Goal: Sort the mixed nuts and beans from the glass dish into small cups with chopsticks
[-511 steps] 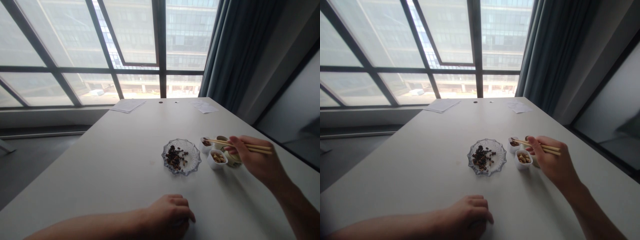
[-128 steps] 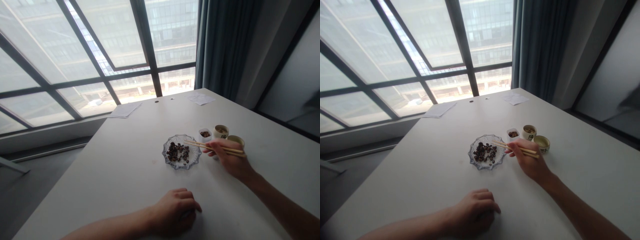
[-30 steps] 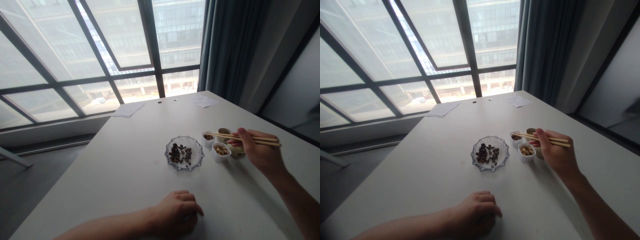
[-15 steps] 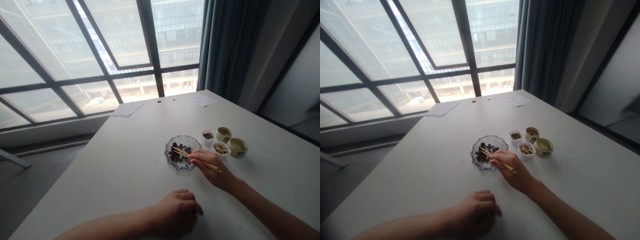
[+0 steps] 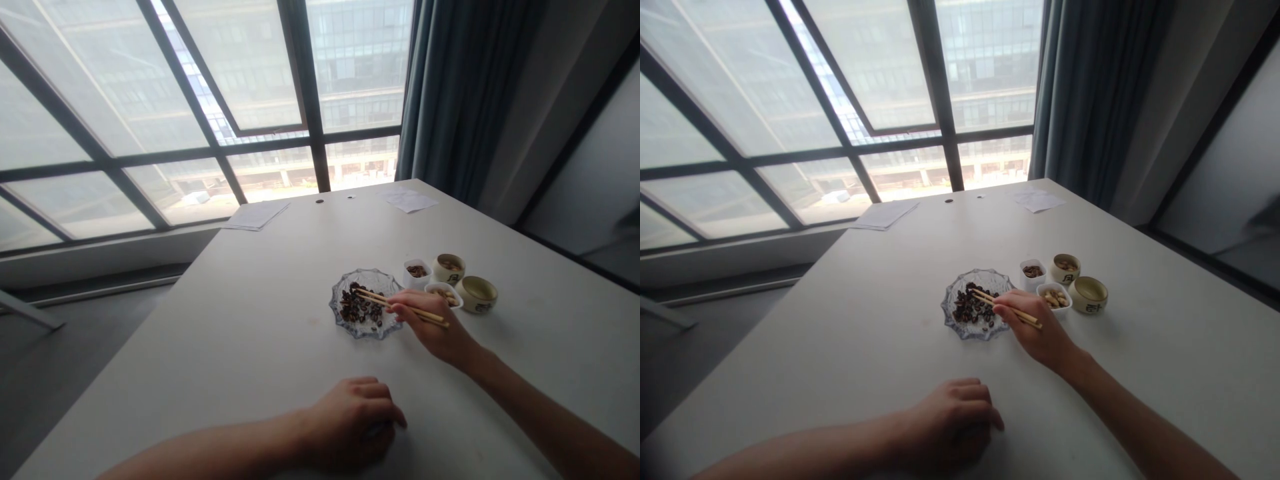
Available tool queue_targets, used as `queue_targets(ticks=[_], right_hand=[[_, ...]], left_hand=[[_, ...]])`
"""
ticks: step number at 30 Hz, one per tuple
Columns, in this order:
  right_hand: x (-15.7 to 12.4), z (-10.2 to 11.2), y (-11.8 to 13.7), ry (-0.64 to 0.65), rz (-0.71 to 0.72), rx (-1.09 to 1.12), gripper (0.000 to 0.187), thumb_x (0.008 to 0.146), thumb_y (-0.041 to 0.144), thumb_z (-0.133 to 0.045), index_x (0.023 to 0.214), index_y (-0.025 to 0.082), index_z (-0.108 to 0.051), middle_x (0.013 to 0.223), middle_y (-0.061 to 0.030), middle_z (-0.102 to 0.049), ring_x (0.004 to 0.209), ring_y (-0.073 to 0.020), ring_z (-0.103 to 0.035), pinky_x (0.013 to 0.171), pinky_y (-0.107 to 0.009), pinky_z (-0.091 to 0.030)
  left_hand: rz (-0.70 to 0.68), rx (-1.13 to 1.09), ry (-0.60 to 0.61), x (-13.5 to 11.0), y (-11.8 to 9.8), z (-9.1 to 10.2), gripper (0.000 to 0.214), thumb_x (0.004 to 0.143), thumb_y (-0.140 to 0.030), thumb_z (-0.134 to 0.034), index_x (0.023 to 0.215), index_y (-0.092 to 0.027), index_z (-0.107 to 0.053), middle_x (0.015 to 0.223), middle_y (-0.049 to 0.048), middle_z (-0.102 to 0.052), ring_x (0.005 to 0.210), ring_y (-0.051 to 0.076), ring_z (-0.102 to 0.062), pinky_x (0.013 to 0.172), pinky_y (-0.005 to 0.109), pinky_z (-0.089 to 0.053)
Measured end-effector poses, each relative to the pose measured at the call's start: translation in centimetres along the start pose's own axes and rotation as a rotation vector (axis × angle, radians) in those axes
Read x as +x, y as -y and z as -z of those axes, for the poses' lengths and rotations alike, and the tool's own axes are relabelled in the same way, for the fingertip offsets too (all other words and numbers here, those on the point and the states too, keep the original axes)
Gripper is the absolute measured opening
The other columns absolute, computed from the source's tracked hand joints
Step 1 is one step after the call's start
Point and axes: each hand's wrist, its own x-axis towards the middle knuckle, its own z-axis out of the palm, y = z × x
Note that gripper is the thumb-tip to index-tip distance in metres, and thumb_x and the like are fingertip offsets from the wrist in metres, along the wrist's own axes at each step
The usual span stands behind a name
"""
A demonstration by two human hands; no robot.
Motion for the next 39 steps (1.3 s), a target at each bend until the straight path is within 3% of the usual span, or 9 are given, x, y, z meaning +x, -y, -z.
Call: queue_targets(ticks=[7, 16, 21, 26, 34, 39], right_hand=[[-0.4, 1.2, 0.9, -0.196, -0.198, -0.026, 0.046, 0.106, 0.055, -0.061, 0.088, 0.019, -0.082, 0.081, -0.0083, -0.082, 0.067, -0.0218, -0.078, 0.061, -0.031, -0.065], [-0.2, 1.2, 0.2, -0.124, -0.125, -0.078, 0.043, 0.105, 0.054, -0.063, 0.087, 0.020, -0.083, 0.083, -0.0073, -0.083, 0.067, -0.0216, -0.079, 0.060, -0.030, -0.063], [-0.3, 0.9, 0.2, -0.272, -0.129, -0.028, 0.047, 0.104, 0.055, -0.065, 0.073, 0.022, -0.077, 0.076, -0.0081, -0.083, 0.063, -0.0237, -0.080, 0.061, -0.033, -0.066], [-0.5, 1.7, 0.4, -0.353, -0.180, 0.040, 0.043, 0.102, 0.056, -0.068, 0.086, 0.020, -0.083, 0.082, -0.0098, -0.085, 0.068, -0.0239, -0.081, 0.064, -0.032, -0.067], [-0.1, 2.6, 0.8, -0.164, -0.109, -0.079, 0.041, 0.104, 0.052, -0.066, 0.083, 0.021, -0.081, 0.072, -0.0056, -0.079, 0.063, -0.0203, -0.075, 0.060, -0.030, -0.060], [-0.1, 2.4, 0.1, -0.100, -0.060, -0.097, 0.041, 0.107, 0.049, -0.062, 0.083, 0.020, -0.081, 0.079, -0.0069, -0.081, 0.069, -0.0212, -0.076, 0.064, -0.032, -0.060]], left_hand=[[-0.002, -0.001, 0.007, 0.0, -0.1, 0.0, 0.024, 0.093, -0.012, -0.064, 0.115, -0.023, -0.067, 0.097, 0.0054, -0.074, 0.089, 0.020, -0.073, 0.089, 0.026, -0.059], [0.001, -0.006, -0.008, 0.0, -0.1, 0.0, 0.024, 0.092, -0.014, -0.063, 0.114, -0.023, -0.068, 0.097, 0.0058, -0.075, 0.087, 0.021, -0.072, 0.088, 0.027, -0.060], [0.003, 0.001, 0.003, 0.0, -0.1, 0.0, 0.025, 0.093, -0.014, -0.063, 0.115, -0.023, -0.067, 0.098, 0.0060, -0.075, 0.089, 0.021, -0.073, 0.089, 0.028, -0.060], [0.005, -0.005, -0.004, 0.0, -0.1, 0.0, 0.024, 0.093, -0.014, -0.064, 0.115, -0.023, -0.067, 0.097, 0.0057, -0.075, 0.089, 0.021, -0.073, 0.088, 0.027, -0.060], [0.008, 0.005, 0.015, -0.1, 0.1, -0.1, 0.025, 0.093, -0.014, -0.063, 0.116, -0.023, -0.067, 0.098, 0.0059, -0.075, 0.089, 0.021, -0.073, 0.089, 0.027, -0.060], [0.010, -0.004, -0.003, -0.1, 0.0, -0.1, 0.025, 0.092, -0.014, -0.064, 0.115, -0.024, -0.068, 0.097, 0.0055, -0.074, 0.089, 0.021, -0.072, 0.089, 0.027, -0.060]])
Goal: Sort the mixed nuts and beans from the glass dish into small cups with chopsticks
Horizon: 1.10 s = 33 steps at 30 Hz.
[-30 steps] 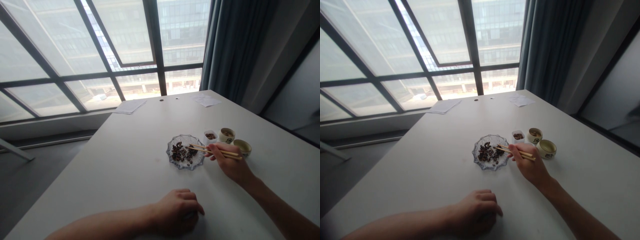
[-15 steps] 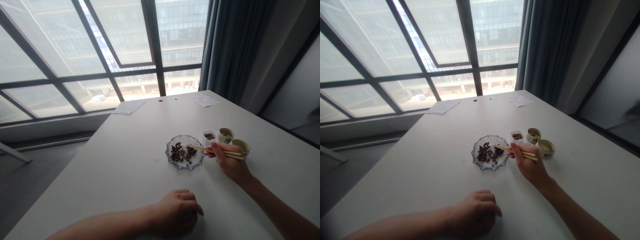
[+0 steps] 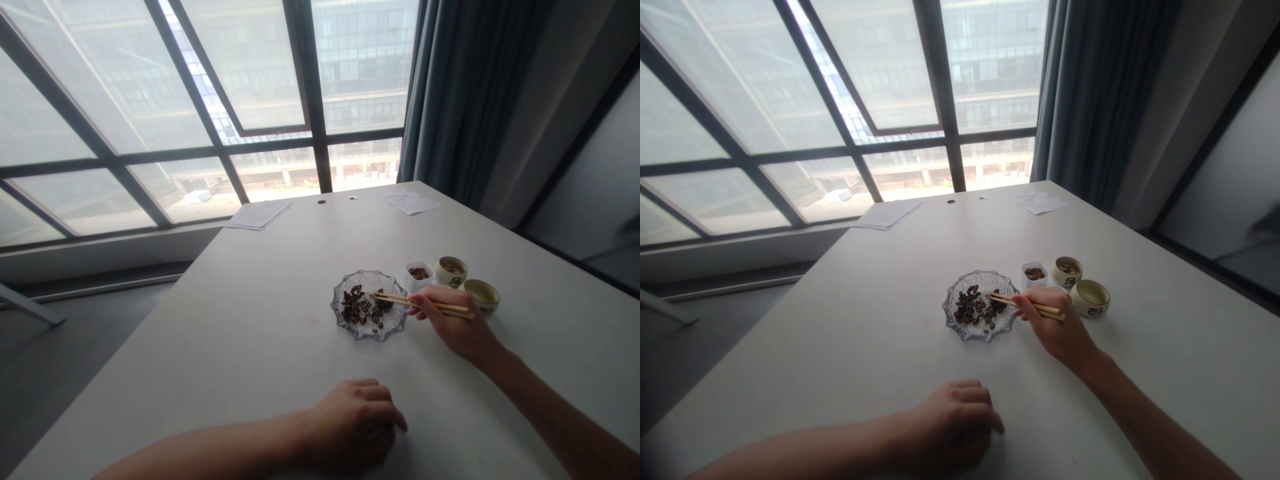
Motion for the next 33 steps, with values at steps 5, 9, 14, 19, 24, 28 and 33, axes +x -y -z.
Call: queue_targets(ticks=[5, 9, 14, 19, 24, 28, 33], right_hand=[[-0.3, -0.9, -0.2, -0.054, 0.016, -0.010, 0.042, 0.107, 0.048, -0.062, 0.081, 0.021, -0.081, 0.077, -0.0065, -0.081, 0.069, -0.0215, -0.076, 0.065, -0.032, -0.060], [-0.5, -0.3, 0.6, -0.133, 0.013, 0.005, 0.042, 0.106, 0.049, -0.063, 0.079, 0.022, -0.081, 0.077, -0.0064, -0.082, 0.068, -0.0226, -0.078, 0.066, -0.035, -0.064], [-0.3, 3.7, 2.5, -0.431, -0.071, -0.057, 0.035, 0.101, 0.052, -0.071, 0.089, 0.022, -0.083, 0.080, -0.0070, -0.084, 0.067, -0.0240, -0.082, 0.064, -0.034, -0.067], [0.1, 6.3, 2.2, -0.560, -0.174, -0.134, 0.046, 0.097, 0.061, -0.072, 0.088, 0.018, -0.083, 0.072, -0.0092, -0.082, 0.061, -0.0251, -0.081, 0.060, -0.034, -0.068], [-0.2, 4.9, 1.8, -0.503, -0.161, 0.017, 0.046, 0.097, 0.063, -0.071, 0.090, 0.019, -0.082, 0.072, -0.0074, -0.082, 0.061, -0.0234, -0.081, 0.059, -0.031, -0.068], [-0.5, 2.6, 1.8, -0.197, -0.137, 0.154, 0.042, 0.099, 0.059, -0.072, 0.088, 0.020, -0.083, 0.072, -0.0066, -0.082, 0.061, -0.0211, -0.080, 0.059, -0.028, -0.067], [-0.5, -0.1, 0.5, -0.066, -0.143, 0.214, 0.038, 0.100, 0.055, -0.072, 0.089, 0.021, -0.083, 0.074, -0.0067, -0.083, 0.065, -0.0210, -0.081, 0.063, -0.028, -0.067]], left_hand=[[-0.012, -0.007, -0.016, 0.0, -0.1, 0.1, 0.026, 0.092, -0.013, -0.063, 0.115, -0.023, -0.068, 0.097, 0.0053, -0.074, 0.088, 0.021, -0.072, 0.088, 0.027, -0.059], [-0.016, -0.003, -0.006, 0.0, 0.0, 0.1, 0.025, 0.092, -0.013, -0.063, 0.115, -0.023, -0.068, 0.096, 0.0053, -0.074, 0.087, 0.020, -0.072, 0.089, 0.026, -0.059], [-0.023, -0.002, 0.001, 0.0, 0.0, 0.1, 0.026, 0.093, -0.013, -0.062, 0.116, -0.023, -0.067, 0.097, 0.0054, -0.074, 0.087, 0.020, -0.072, 0.087, 0.026, -0.059], [-0.005, -0.001, -0.002, 0.0, -0.1, 0.2, 0.024, 0.093, -0.013, -0.063, 0.114, -0.023, -0.069, 0.095, 0.0052, -0.075, 0.087, 0.020, -0.072, 0.088, 0.026, -0.060], [-0.011, 0.002, -0.010, 0.1, -0.2, 0.3, 0.026, 0.091, -0.011, -0.062, 0.114, -0.022, -0.068, 0.096, 0.0050, -0.074, 0.086, 0.020, -0.071, 0.087, 0.025, -0.060], [-0.026, 0.002, -0.022, 0.1, -0.3, 0.3, 0.025, 0.092, -0.012, -0.061, 0.115, -0.022, -0.067, 0.095, 0.0049, -0.074, 0.086, 0.020, -0.071, 0.086, 0.025, -0.059], [-0.035, -0.001, -0.042, 0.0, -0.1, 0.2, 0.024, 0.092, -0.013, -0.061, 0.114, -0.022, -0.068, 0.095, 0.0047, -0.073, 0.084, 0.020, -0.070, 0.085, 0.025, -0.059]])
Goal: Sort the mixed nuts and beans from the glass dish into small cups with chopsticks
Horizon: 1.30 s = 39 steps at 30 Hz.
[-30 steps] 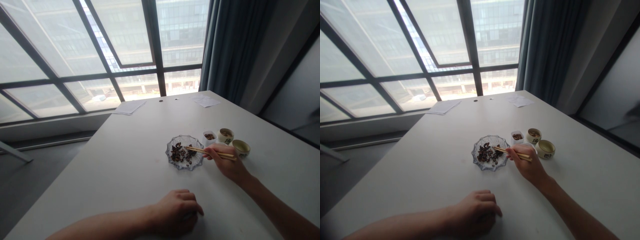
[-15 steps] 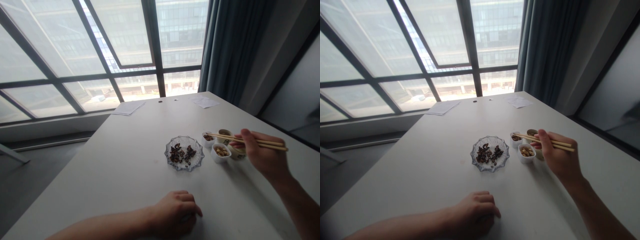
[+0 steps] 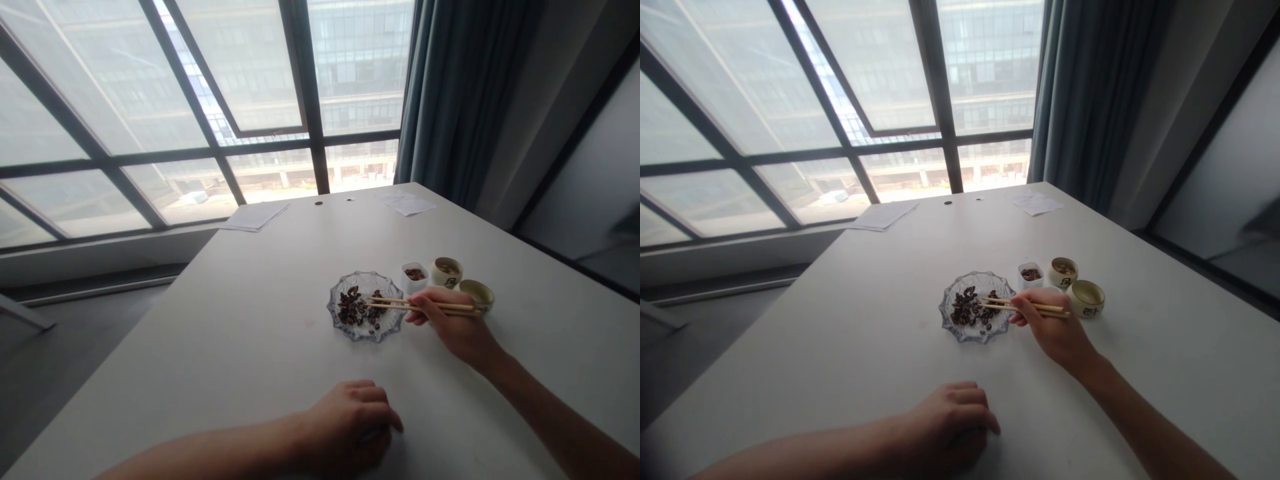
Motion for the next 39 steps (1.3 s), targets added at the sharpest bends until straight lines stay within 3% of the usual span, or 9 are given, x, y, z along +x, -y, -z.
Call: queue_targets(ticks=[5, 10, 12, 17, 19, 22, 25, 34, 39], right_hand=[[0.1, -1.4, -0.6, -0.007, -0.002, 0.018, 0.042, 0.099, 0.057, -0.072, 0.084, 0.019, -0.084, 0.079, -0.0099, -0.084, 0.065, -0.0225, -0.081, 0.059, -0.029, -0.068], [-0.1, -1.4, -0.1, -0.111, 0.012, 0.008, 0.047, 0.097, 0.061, -0.072, 0.077, 0.020, -0.081, 0.074, -0.0099, -0.083, 0.062, -0.0245, -0.081, 0.058, -0.031, -0.068], [-0.1, -0.4, 0.5, -0.166, 0.020, -0.022, 0.045, 0.098, 0.060, -0.072, 0.080, 0.020, -0.082, 0.076, -0.0095, -0.084, 0.063, -0.0244, -0.082, 0.060, -0.032, -0.069], [0.5, 3.8, 2.3, -0.514, 0.079, -0.205, 0.041, 0.097, 0.058, -0.075, 0.088, 0.019, -0.083, 0.074, -0.0080, -0.083, 0.061, -0.0224, -0.081, 0.060, -0.029, -0.068], [0.9, 5.1, 2.5, -0.570, 0.066, -0.235, 0.043, 0.096, 0.060, -0.075, 0.087, 0.018, -0.082, 0.071, -0.0076, -0.082, 0.058, -0.0218, -0.080, 0.056, -0.029, -0.067], [1.3, 5.8, 2.2, -0.552, 0.054, -0.191, 0.045, 0.096, 0.062, -0.074, 0.088, 0.019, -0.081, 0.071, -0.0071, -0.081, 0.058, -0.0220, -0.080, 0.055, -0.029, -0.067], [1.2, 5.0, 1.8, -0.525, 0.085, -0.145, 0.042, 0.096, 0.061, -0.075, 0.090, 0.020, -0.082, 0.073, -0.0068, -0.082, 0.061, -0.0225, -0.081, 0.060, -0.030, -0.069], [0.7, -1.6, -1.5, -0.155, -0.023, 0.101, 0.047, 0.096, 0.065, -0.072, 0.093, 0.020, -0.082, 0.090, -0.0121, -0.086, 0.078, -0.0294, -0.085, 0.066, -0.037, -0.072], [0.7, -3.8, -1.9, -0.094, -0.006, 0.070, 0.042, 0.096, 0.062, -0.073, 0.087, 0.021, -0.079, 0.083, -0.0105, -0.085, 0.074, -0.0282, -0.083, 0.063, -0.036, -0.070]], left_hand=[[0.000, -0.011, -0.020, 0.0, 0.0, 0.0, 0.025, 0.091, -0.013, -0.060, 0.113, -0.022, -0.070, 0.095, 0.0045, -0.074, 0.084, 0.020, -0.070, 0.085, 0.025, -0.058], [-0.005, -0.017, -0.032, 0.0, -0.1, 0.0, 0.025, 0.090, -0.013, -0.061, 0.112, -0.022, -0.070, 0.094, 0.0044, -0.074, 0.083, 0.020, -0.070, 0.084, 0.024, -0.058], [-0.001, -0.015, -0.027, 0.0, 0.0, 0.0, 0.025, 0.091, -0.013, -0.061, 0.112, -0.022, -0.070, 0.094, 0.0044, -0.074, 0.084, 0.020, -0.070, 0.084, 0.024, -0.059], [0.004, 0.000, 0.017, 0.0, 0.0, 0.1, 0.025, 0.092, -0.013, -0.062, 0.114, -0.022, -0.069, 0.096, 0.0050, -0.074, 0.086, 0.020, -0.070, 0.086, 0.025, -0.059], [0.013, 0.007, 0.035, 0.0, 0.0, 0.1, 0.025, 0.092, -0.013, -0.062, 0.115, -0.022, -0.069, 0.096, 0.0051, -0.074, 0.086, 0.020, -0.071, 0.087, 0.025, -0.059], [0.016, -0.001, 0.027, 0.0, -0.1, 0.1, 0.025, 0.093, -0.013, -0.061, 0.114, -0.022, -0.069, 0.096, 0.0052, -0.075, 0.086, 0.020, -0.071, 0.087, 0.025, -0.060], [0.010, -0.011, -0.004, 0.0, -0.1, 0.1, 0.025, 0.092, -0.012, -0.061, 0.113, -0.021, -0.070, 0.095, 0.0050, -0.074, 0.084, 0.019, -0.070, 0.086, 0.025, -0.059], [0.026, 0.006, 0.043, 0.1, -0.1, 0.2, 0.027, 0.091, -0.011, -0.063, 0.115, -0.023, -0.068, 0.096, 0.0047, -0.074, 0.088, 0.020, -0.071, 0.087, 0.024, -0.059], [0.015, 0.001, 0.041, 0.1, 0.1, 0.1, 0.025, 0.092, -0.013, -0.063, 0.115, -0.023, -0.067, 0.097, 0.0053, -0.074, 0.088, 0.020, -0.072, 0.088, 0.026, -0.059]])
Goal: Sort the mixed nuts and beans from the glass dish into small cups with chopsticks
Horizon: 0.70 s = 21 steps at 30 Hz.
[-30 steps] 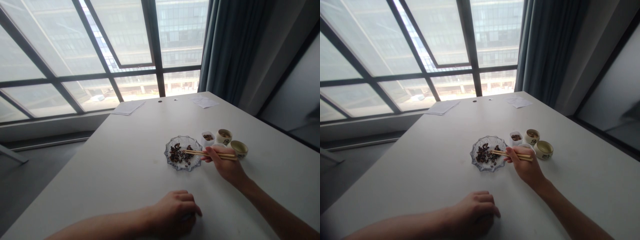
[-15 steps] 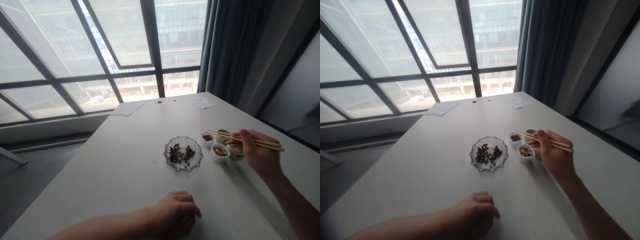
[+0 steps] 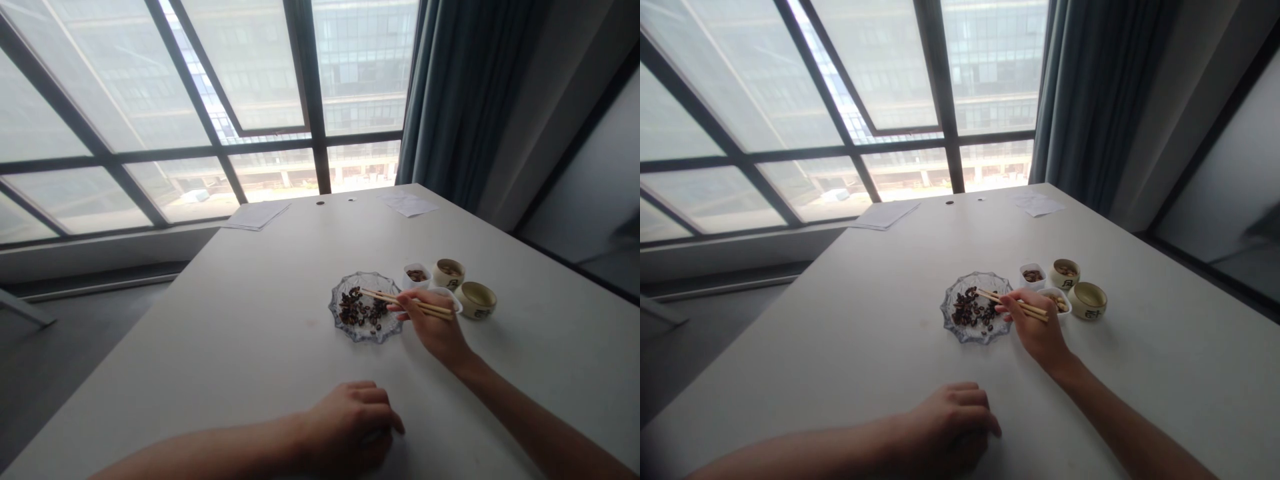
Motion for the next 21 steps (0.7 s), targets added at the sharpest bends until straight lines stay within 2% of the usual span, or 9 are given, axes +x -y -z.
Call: queue_targets(ticks=[6, 11, 15, 21], right_hand=[[-0.51, -0.28, 0.52, 0.034, 0.069, -0.070, 0.039, 0.101, 0.056, -0.069, 0.082, 0.022, -0.080, 0.082, -0.0078, -0.082, 0.066, -0.0223, -0.077, 0.063, -0.033, -0.064], [-0.59, -0.27, 0.54, 0.010, 0.084, -0.085, 0.037, 0.104, 0.052, -0.066, 0.086, 0.022, -0.077, 0.083, -0.0082, -0.082, 0.066, -0.0222, -0.077, 0.062, -0.033, -0.063], [-0.37, -0.23, 0.66, 0.044, 0.114, -0.118, 0.033, 0.103, 0.049, -0.068, 0.089, 0.021, -0.077, 0.080, -0.0071, -0.080, 0.066, -0.0211, -0.075, 0.061, -0.032, -0.060], [-0.07, 0.27, 0.51, 0.093, 0.168, -0.179, 0.037, 0.105, 0.047, -0.065, 0.081, 0.022, -0.077, 0.079, -0.0065, -0.077, 0.072, -0.0216, -0.073, 0.067, -0.033, -0.057]], left_hand=[[0.014, 0.006, 0.017, 0.00, -0.02, -0.01, 0.027, 0.092, -0.012, -0.063, 0.116, -0.023, -0.066, 0.098, 0.0055, -0.074, 0.090, 0.021, -0.072, 0.090, 0.027, -0.059], [0.012, 0.013, 0.015, 0.03, -0.02, -0.01, 0.027, 0.091, -0.011, -0.063, 0.115, -0.023, -0.066, 0.097, 0.0051, -0.074, 0.088, 0.020, -0.072, 0.087, 0.026, -0.059], [0.007, 0.012, -0.003, 0.01, 0.10, -0.13, 0.025, 0.092, -0.012, -0.062, 0.114, -0.023, -0.067, 0.096, 0.0050, -0.074, 0.086, 0.020, -0.071, 0.086, 0.026, -0.059], [0.006, 0.015, 0.019, -0.01, 0.24, -0.21, 0.024, 0.093, -0.014, -0.062, 0.115, -0.023, -0.067, 0.098, 0.0062, -0.075, 0.087, 0.020, -0.071, 0.086, 0.026, -0.059]])
